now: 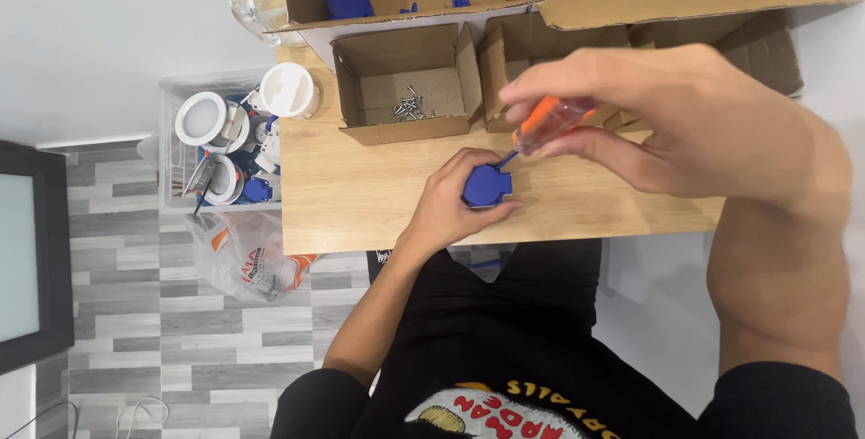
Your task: The person assembles a blue electrical socket by inserting a black component and a white cover, then securing them with screws using an orange screwdriver. They repeat this process for a second socket, handling screws and components from nearby cardboard boxes.
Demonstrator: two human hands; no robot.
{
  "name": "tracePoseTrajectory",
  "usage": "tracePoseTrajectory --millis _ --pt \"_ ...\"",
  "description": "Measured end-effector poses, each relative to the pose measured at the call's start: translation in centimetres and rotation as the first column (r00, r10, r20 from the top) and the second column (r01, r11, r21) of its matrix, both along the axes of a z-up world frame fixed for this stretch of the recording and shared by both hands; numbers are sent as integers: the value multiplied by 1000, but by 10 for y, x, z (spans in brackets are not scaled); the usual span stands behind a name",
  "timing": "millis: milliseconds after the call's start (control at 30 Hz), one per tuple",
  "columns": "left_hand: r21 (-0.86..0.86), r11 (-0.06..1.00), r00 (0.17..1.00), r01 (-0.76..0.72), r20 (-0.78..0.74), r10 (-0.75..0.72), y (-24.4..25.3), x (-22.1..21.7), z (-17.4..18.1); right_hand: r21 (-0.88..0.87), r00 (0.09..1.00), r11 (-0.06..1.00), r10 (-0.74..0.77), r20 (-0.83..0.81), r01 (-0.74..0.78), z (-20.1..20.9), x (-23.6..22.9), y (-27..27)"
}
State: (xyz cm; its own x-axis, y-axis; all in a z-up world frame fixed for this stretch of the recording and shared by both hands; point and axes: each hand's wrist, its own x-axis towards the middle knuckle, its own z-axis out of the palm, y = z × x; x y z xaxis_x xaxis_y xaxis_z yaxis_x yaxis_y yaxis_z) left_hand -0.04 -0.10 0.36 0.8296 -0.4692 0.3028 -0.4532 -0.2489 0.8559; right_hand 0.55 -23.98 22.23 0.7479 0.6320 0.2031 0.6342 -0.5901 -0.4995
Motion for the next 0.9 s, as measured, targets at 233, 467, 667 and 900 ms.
tracePoseTrajectory --millis 233,467,667,900 --pt "-4 1000 1000 -1 0 1 -1 0 -4 29 955 989 -150 255 148 -15 -8 16" --pt "23 1000 999 -17 -27 17 -1 0 -7 52 872 984 -173 458 168 -34 0 32" --pt "34 999 999 -34 -12 34 -1 1 -20 37 811 930 -337 478 365 -55 2 38" --pt "-29 1000 1000 4 15 -4 0 1 -8 177 995 981 64 75 -76 -6 3 26"
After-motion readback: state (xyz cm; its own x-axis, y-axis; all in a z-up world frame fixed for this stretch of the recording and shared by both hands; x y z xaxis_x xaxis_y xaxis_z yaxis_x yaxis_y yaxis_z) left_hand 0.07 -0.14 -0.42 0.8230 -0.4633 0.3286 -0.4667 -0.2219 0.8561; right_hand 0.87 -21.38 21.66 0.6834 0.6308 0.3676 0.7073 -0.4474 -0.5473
